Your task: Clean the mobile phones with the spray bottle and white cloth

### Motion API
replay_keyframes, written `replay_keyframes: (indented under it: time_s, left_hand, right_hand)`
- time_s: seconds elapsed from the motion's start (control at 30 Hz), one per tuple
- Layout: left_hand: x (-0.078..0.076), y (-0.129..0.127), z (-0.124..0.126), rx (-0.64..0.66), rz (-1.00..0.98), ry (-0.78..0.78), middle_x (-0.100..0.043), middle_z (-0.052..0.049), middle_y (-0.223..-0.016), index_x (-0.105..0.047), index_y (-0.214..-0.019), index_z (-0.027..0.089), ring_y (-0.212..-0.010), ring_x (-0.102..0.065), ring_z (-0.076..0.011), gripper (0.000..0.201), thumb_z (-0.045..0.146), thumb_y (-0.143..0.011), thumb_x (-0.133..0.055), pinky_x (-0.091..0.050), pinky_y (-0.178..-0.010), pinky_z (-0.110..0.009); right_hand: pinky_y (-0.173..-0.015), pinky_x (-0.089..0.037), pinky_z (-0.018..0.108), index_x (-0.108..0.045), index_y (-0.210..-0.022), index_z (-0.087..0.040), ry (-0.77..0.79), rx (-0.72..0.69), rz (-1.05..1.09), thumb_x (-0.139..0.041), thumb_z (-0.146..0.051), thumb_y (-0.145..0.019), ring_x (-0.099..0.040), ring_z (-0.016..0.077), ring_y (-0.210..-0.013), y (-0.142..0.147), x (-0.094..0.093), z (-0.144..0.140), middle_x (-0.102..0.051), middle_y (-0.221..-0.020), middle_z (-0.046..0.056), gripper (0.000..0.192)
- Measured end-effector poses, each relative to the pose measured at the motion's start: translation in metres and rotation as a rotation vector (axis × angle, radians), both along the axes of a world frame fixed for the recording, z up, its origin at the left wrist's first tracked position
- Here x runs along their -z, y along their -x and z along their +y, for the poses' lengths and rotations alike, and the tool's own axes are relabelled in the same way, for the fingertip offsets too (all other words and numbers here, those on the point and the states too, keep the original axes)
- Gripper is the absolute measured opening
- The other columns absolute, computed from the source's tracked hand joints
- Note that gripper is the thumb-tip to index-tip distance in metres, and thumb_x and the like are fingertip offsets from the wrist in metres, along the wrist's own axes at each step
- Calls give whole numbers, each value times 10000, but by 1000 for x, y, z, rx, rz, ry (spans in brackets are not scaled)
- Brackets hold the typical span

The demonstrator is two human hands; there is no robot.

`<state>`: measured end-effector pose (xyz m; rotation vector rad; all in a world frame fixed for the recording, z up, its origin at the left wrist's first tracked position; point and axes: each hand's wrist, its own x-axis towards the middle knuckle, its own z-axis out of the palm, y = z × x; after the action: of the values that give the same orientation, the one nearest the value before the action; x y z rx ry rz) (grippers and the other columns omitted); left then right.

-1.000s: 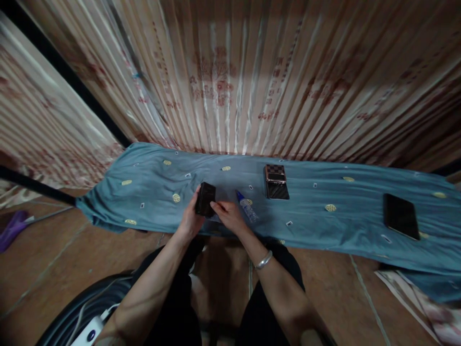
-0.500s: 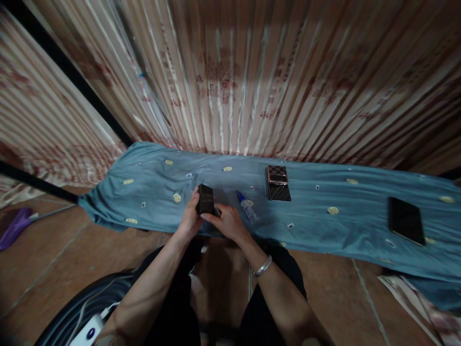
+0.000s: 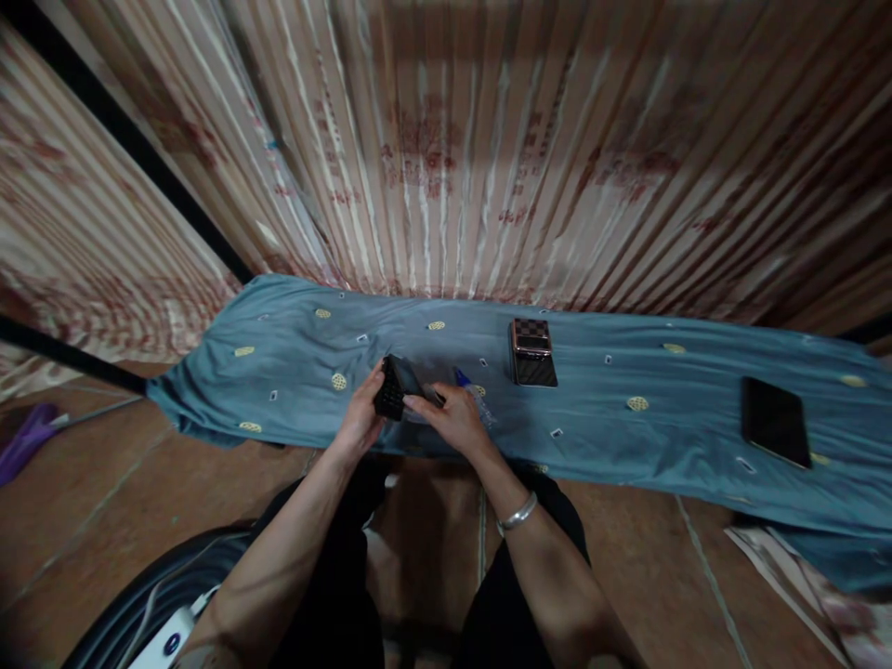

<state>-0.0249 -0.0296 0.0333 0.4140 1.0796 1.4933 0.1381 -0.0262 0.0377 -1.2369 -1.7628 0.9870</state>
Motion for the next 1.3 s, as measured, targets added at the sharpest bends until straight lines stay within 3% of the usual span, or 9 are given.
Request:
replay_keyframes:
  time_s: [0.23,0.4,0.57,0.7,0.9,1.3]
  left_hand:
    - [-2,2,-1,58,30,7,-765,-123,-1068,-511,-1458,153,-958,-741,-261,633,255,-856,-678,-612,-806,-361]
    - [-5,2,-3,89,31,47,-768,-120,-1059,-508,-1463,164,-952,-742,-266,620,226,-863,-651,-619,-809,-385]
    - [-9,0,-8,179,59,64,-773,-136,-1016,-496,-1468,127,-832,-755,-249,634,221,-859,-646,-607,-662,-326]
    - [-9,-2,-13,287,74,41,-779,-156,-986,-471,-1489,112,-755,-753,-244,698,261,-838,-674,-552,-546,-267]
    - [-11,-3,-18,431,51,-6,-782,-168,-990,-457,-1498,111,-748,-757,-258,755,290,-802,-687,-569,-563,-287]
    - [-18,-14,-32,676,-123,-37,-770,-199,-1021,-363,-1516,71,-794,-763,-257,744,292,-854,-622,-586,-585,-278]
  right_hand:
    - [-544,-295,264,-627,-593,-215,5,138,28,-626,-684,-763,-416,136,-554,-7,2,6,-465,-524,-33,499]
    - [-539,-299,267,-640,-601,-209,3,202,31,-590,-725,-766,-429,139,-552,-13,-1,10,-461,-532,-28,544]
    - [-587,-355,272,-653,-632,-211,-63,328,43,-536,-727,-809,-508,167,-605,-24,-8,15,-520,-558,-14,558]
    - [-598,-351,280,-596,-597,-214,-98,392,46,-488,-763,-811,-483,161,-585,-33,-12,19,-502,-545,-14,599]
    - [-576,-312,276,-505,-527,-220,-94,449,64,-492,-777,-792,-403,135,-571,-49,-10,26,-379,-521,-34,617]
    - [-553,-284,267,-552,-529,-193,-26,438,43,-510,-790,-767,-374,117,-564,-70,4,38,-376,-520,-43,644]
